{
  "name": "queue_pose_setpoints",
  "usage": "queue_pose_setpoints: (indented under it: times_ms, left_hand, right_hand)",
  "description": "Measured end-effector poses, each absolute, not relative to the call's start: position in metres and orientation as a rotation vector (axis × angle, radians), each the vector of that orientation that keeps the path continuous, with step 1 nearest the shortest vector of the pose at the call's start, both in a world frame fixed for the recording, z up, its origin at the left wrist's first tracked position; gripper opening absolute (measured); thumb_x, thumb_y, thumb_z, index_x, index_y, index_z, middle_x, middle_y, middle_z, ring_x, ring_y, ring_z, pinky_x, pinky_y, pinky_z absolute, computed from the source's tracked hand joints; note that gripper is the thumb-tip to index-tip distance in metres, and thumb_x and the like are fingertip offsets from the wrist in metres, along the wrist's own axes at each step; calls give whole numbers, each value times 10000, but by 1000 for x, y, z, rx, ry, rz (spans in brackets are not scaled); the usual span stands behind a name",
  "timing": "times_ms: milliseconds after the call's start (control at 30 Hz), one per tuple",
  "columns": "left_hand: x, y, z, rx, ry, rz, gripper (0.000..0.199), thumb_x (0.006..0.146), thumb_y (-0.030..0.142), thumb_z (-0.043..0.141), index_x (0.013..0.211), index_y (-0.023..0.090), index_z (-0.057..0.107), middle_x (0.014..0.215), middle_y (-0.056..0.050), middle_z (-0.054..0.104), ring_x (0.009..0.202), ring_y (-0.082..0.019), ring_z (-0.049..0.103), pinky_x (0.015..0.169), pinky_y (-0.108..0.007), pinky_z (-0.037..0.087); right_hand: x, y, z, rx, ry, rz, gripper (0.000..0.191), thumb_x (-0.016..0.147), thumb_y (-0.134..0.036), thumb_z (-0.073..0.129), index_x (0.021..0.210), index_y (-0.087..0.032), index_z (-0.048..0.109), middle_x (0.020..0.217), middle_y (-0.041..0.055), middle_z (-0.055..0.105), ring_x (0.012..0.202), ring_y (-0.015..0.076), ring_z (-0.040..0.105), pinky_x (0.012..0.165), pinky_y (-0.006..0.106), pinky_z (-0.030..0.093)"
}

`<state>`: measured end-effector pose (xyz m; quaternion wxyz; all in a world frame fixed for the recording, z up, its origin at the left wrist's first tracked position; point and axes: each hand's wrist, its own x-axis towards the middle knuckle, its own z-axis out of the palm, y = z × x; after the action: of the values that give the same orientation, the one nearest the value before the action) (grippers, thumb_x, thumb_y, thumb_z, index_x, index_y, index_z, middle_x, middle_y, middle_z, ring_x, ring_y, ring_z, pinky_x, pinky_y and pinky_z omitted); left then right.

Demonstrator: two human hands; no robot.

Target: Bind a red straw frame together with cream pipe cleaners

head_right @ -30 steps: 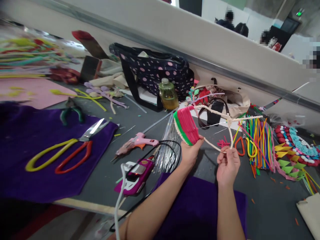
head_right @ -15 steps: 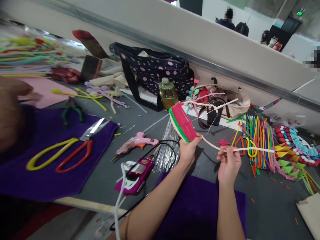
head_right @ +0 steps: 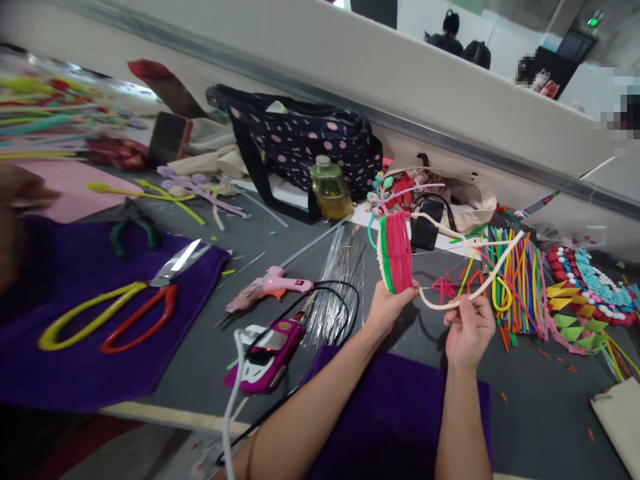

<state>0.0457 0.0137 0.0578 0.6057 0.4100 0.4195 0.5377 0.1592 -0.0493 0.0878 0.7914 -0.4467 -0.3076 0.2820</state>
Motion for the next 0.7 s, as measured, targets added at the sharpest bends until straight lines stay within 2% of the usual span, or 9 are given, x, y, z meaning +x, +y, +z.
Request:
queue_pose_setpoints:
  times_ms: [200, 467, 700]
  left_hand:
    - [42, 18, 56, 919, 1020, 1319, 96, 589, 173, 670, 672, 138, 705, 646, -8, 665, 608, -136, 593, 636, -244, 465]
    - [37, 23, 55, 843, 1110, 1422, 119, 579, 167, 673, 687, 132, 709, 631, -1, 666, 588, -130, 595, 619, -233, 468]
    - [36, 21, 59, 915, 1132, 1454, 107, 602, 179, 672, 690, 134, 711, 635, -8, 673, 585, -139, 606, 613, -240, 475]
  right_hand:
    - [152, -50, 86, -987, -771, 922, 188, 759, -276, 655, 635, -174, 558, 577, -27, 586, 420, 71, 488, 375, 174, 366]
    - [151, -46, 77, -1109, -652, 1260, 170, 694, -261, 642, 586, -153, 566, 474, -41, 516, 365, 43, 405, 326, 134, 236]
    - [152, -45, 78, -1115, -615, 1413, 192, 679, -268, 645, 565, -146, 550, 440, -48, 495, 336, 39, 388, 321, 125, 245]
